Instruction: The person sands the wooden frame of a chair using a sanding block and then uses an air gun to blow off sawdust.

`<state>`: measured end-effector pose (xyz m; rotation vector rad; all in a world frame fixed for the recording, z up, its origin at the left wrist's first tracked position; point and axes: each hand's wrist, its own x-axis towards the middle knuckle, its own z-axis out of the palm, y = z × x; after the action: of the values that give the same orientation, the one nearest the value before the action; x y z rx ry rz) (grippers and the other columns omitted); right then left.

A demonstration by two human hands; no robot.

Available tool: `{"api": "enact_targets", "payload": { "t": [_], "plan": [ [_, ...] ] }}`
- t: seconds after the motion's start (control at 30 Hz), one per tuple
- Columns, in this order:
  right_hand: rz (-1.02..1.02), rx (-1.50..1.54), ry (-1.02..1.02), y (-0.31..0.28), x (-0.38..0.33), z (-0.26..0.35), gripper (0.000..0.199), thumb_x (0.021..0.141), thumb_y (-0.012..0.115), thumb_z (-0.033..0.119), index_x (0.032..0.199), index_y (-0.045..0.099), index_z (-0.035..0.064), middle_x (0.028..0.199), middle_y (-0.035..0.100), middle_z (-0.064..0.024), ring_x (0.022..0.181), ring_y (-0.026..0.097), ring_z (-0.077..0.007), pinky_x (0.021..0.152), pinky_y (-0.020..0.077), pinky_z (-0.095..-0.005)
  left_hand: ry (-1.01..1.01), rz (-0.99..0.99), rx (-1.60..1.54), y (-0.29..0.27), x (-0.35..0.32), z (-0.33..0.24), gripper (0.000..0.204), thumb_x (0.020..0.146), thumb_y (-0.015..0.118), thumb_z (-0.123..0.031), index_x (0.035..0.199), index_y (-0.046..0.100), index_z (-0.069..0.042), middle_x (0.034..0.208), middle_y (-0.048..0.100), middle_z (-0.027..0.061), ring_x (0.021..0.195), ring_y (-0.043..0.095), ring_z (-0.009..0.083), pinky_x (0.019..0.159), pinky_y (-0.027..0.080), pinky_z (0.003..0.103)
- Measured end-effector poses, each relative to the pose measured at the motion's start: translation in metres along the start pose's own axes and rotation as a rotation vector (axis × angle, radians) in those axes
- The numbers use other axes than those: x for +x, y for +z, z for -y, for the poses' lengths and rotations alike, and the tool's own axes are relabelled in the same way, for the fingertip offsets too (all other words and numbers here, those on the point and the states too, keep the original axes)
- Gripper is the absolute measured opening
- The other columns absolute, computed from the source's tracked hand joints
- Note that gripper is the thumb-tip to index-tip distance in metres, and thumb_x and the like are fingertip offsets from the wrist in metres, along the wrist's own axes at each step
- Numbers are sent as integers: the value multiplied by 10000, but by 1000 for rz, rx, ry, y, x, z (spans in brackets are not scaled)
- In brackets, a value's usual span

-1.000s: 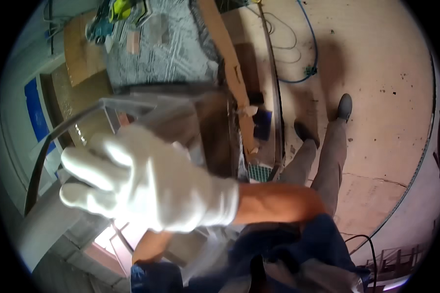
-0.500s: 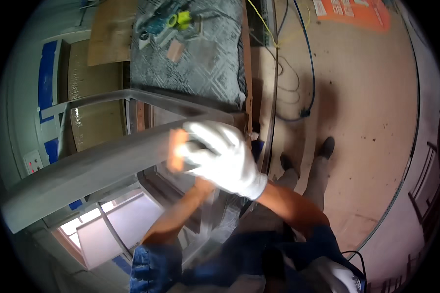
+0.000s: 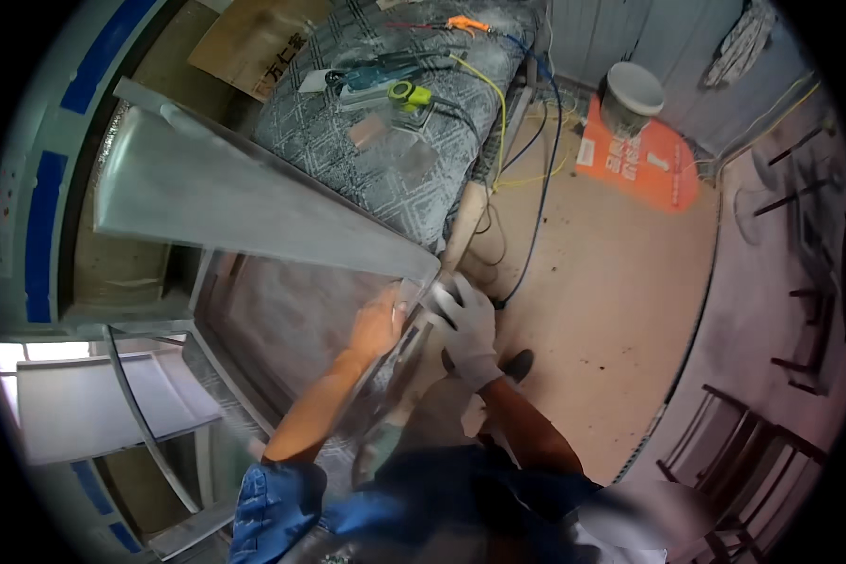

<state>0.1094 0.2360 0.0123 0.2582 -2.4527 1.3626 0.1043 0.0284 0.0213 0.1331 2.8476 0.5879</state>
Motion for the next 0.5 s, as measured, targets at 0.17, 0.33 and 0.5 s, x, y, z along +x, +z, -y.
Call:
{"api": "enact_targets", "payload": {
  "t": [0.17,0.33,0.5],
  "plan": [
    [80,-24,84,-62,-22,12,546,801,764,66,1329,626,77,1384,592,-179,1191,588,-351,1026,472,-431,-37,-193,-156,9,4,21,331,980,539,-237,1242,587,-41,1175,655,247,1053,624,473,903,501,548],
    [103,286,493,-87,-11,62,377,948,705,160,1286,602,29,1189,681,-94,1005,638,-152,852,508,-294,-174,-381,-114,34,17,132,268,921,606,-228,1109,626,-39,1029,655,229,951,627,459,853,513,545],
    [182,325,578,-94,-14,80,354,986,660,174,1309,598,44,1153,686,-47,949,621,-90,779,505,-244,-212,-388,-40,40,-3,169,373,834,667,-177,1170,596,-33,1211,590,206,1159,545,412,990,456,499]
  ]
}}
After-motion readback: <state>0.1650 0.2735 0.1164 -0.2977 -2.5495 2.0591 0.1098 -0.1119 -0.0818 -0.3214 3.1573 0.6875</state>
